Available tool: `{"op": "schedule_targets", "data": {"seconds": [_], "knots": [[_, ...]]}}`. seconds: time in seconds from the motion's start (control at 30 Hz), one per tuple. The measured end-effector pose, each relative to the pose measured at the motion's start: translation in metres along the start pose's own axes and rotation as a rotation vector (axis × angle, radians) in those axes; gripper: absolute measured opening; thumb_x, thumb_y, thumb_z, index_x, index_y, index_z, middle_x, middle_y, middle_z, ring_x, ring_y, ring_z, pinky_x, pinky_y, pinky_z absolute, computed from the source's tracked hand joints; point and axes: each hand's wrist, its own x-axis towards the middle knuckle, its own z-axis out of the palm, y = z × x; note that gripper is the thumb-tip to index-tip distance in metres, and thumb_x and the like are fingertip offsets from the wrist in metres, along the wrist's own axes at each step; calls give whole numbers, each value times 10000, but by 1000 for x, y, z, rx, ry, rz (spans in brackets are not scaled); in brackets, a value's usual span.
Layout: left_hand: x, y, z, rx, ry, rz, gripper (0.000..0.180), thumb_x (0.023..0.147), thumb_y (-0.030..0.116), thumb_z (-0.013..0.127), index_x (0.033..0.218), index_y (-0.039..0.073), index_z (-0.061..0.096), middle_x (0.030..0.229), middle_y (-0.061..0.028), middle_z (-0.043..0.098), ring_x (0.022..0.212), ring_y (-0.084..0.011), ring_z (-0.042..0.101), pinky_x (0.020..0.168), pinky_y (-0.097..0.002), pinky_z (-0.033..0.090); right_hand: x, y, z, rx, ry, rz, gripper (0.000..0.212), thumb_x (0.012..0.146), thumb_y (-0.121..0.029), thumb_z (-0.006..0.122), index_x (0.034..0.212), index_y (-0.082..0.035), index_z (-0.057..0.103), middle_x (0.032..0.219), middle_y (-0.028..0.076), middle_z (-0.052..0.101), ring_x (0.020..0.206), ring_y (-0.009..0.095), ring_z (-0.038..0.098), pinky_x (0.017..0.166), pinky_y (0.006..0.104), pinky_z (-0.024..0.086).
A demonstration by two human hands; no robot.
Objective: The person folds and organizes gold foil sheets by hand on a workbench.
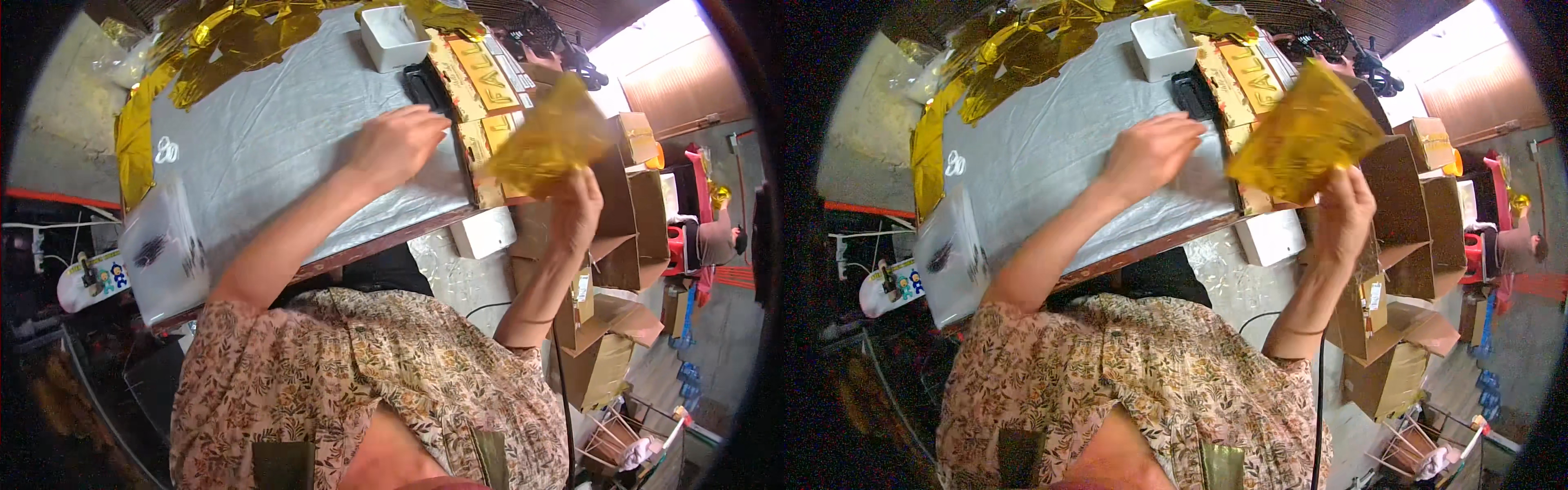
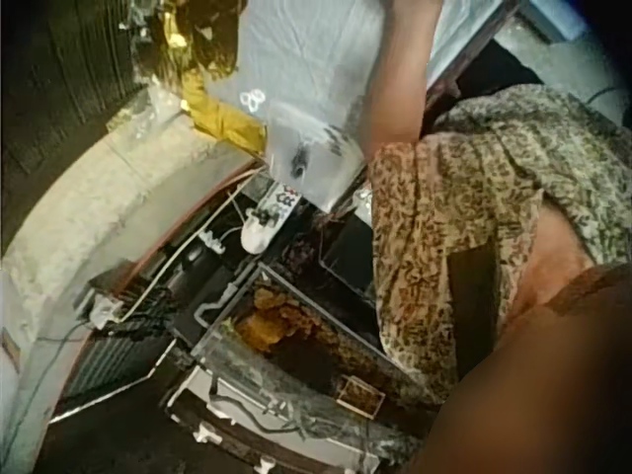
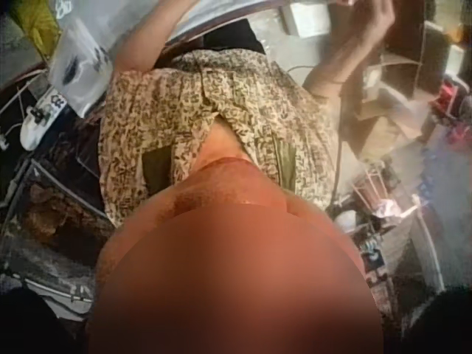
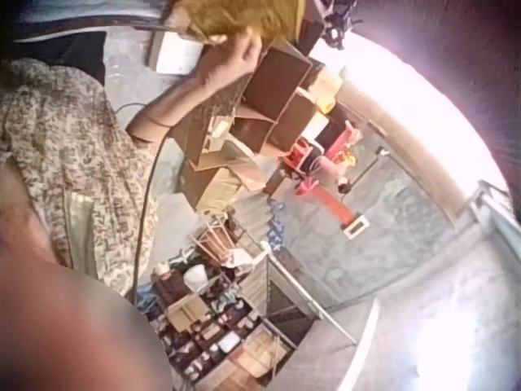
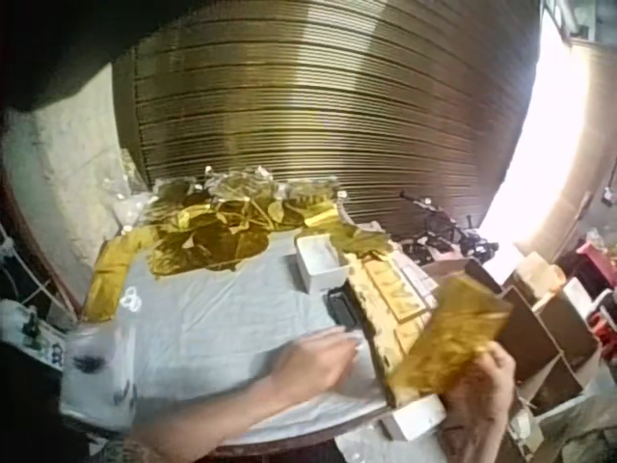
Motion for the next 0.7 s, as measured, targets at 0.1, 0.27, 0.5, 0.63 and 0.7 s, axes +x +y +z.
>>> {"op": "schedule_targets", "data": {"seconds": [0.1, 0.27, 0.5, 0.63, 0.7], "knots": [[35, -7, 40, 402, 45, 234, 279, 880, 122, 654, 1135, 19, 700, 1143, -131, 716, 1186, -259, 642, 1073, -391, 458, 1, -1, -61, 187, 28, -92, 269, 1011, -175, 654, 1237, -28, 639, 1196, 71, 698, 1117, 190, 647, 1048, 437, 473], [56, -23, 76, 570, 16, 249, 200, 857, 114, 617, 1017, 17, 687, 1043, -101, 700, 1152, -229, 635, 1111, -410, 425, -4, 0, -97, 260, 75, -108, 289, 1010, -152, 649, 1271, -29, 627, 1216, 79, 693, 1143, 204, 641, 1132, 512, 421], [71, -24, 75, 470, 16, 384, 31, 824, 76, 629, 793, 71, 631, 823, -51, 649, 983, -193, 666, 1076, -409, 450, -12, -1, -103, 338, 127, -80, 137, 1005, -90, 663, 1121, -18, 672, 1093, 54, 731, 913, 84, 647, 826, 254, 511], [89, -15, 66, 455, 139, 384, 46, 822, 77, 638, 781, 84, 619, 793, -33, 641, 909, -180, 679, 1017, -391, 475, -19, -4, -97, 319, 146, -54, 157, 1000, -98, 672, 1128, -9, 670, 1101, 62, 730, 952, 112, 668, 894, 272, 523], [94, -11, 59, 476, 176, 359, 44, 827, 94, 653, 796, 100, 622, 819, -23, 660, 909, -165, 693, 997, -390, 476, -21, -6, -79, 280, 197, -57, 174, 991, -114, 688, 1140, -24, 670, 1053, 34, 700, 888, 86, 623, 823, 247, 497]]}}
